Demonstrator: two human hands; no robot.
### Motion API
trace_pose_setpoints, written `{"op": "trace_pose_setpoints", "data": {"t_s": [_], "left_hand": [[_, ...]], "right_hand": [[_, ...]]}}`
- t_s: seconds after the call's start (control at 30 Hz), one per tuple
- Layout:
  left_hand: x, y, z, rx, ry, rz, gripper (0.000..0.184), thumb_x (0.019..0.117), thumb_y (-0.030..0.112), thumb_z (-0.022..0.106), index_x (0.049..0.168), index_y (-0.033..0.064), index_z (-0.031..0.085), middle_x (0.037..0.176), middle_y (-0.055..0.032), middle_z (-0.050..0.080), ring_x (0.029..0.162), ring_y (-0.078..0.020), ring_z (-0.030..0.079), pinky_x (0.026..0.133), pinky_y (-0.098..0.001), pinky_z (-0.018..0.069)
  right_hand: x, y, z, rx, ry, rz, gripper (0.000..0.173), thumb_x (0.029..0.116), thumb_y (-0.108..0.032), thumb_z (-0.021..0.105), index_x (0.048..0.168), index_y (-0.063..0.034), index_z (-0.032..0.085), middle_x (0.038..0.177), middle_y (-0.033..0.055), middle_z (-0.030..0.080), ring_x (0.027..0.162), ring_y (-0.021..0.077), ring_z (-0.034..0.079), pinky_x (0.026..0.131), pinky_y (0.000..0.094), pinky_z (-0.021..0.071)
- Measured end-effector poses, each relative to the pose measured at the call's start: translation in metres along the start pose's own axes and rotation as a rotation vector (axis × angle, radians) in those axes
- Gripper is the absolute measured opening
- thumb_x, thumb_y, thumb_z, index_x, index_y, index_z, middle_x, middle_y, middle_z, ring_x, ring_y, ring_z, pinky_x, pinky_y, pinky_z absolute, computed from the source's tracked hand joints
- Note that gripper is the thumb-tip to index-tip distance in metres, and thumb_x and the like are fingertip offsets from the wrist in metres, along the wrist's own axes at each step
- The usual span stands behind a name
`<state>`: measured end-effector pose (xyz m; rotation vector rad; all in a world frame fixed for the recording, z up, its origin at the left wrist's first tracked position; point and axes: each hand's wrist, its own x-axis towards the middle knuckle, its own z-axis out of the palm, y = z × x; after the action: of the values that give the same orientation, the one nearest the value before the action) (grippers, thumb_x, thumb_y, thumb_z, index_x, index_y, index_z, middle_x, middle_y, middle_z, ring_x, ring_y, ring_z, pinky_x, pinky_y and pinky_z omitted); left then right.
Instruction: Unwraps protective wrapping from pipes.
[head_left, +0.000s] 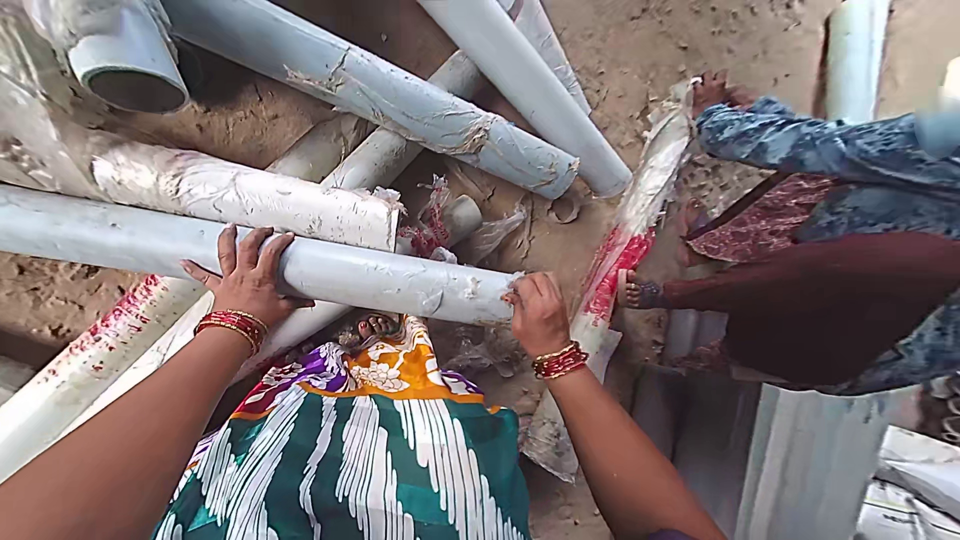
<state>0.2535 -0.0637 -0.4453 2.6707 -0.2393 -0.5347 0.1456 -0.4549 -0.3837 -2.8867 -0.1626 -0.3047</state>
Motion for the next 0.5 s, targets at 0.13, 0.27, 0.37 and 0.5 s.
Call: {"op": "trace_pose_setpoints", "data": {"t_s": [0.13, 0.27, 0.37, 0.5], "left_hand": [[0.002, 0.007, -0.007, -0.005, -0.047, -0.04, 0.108, 0.0615, 0.021, 0.101, 0.155, 0.0173, 0.047, 0.165, -0.0165, 0.034, 0.155, -0.0527, 0.01, 0.102, -0.091, 0.0033], [0.004, 0.006, -0.008, -0.011, -0.061, -0.043, 0.107, 0.0637, 0.022, 0.1, 0.156, 0.0175, 0.045, 0.166, -0.016, 0.032, 0.155, -0.0525, 0.01, 0.103, -0.0907, 0.0021], [0.002, 0.005, -0.006, 0.003, -0.061, -0.048, 0.106, 0.0655, 0.023, 0.099, 0.156, 0.0181, 0.045, 0.166, -0.0159, 0.032, 0.155, -0.0523, 0.011, 0.103, -0.0904, 0.0021], [-0.017, -0.005, 0.009, -0.011, 0.108, 0.02, 0.093, 0.0679, 0.011, 0.094, 0.15, 0.0095, 0.051, 0.161, -0.0239, 0.037, 0.151, -0.0604, 0.015, 0.101, -0.0917, 0.0043]], "right_hand": [[0.012, -0.002, 0.011, -0.066, 0.057, 0.066, 0.007, 0.0854, 0.002, 0.067, 0.086, 0.0068, 0.071, 0.084, 0.0228, 0.07, 0.081, 0.0404, 0.072, 0.074, 0.0475, 0.0597], [0.033, -0.012, 0.01, -0.095, -0.045, 0.249, 0.009, 0.0883, 0.002, 0.067, 0.092, 0.0096, 0.071, 0.091, 0.0269, 0.07, 0.085, 0.0424, 0.073, 0.074, 0.051, 0.0602], [0.07, -0.006, -0.007, -0.077, -0.387, 0.66, 0.025, 0.1027, -0.006, 0.056, 0.12, 0.01, 0.064, 0.117, 0.0309, 0.067, 0.108, 0.0458, 0.068, 0.092, 0.0579, 0.054], [0.079, 0.102, -0.003, 0.058, -0.61, 0.923, 0.035, 0.1053, -0.015, 0.058, 0.129, 0.0105, 0.062, 0.126, 0.0354, 0.063, 0.122, 0.0505, 0.06, 0.106, 0.065, 0.0428]]}}
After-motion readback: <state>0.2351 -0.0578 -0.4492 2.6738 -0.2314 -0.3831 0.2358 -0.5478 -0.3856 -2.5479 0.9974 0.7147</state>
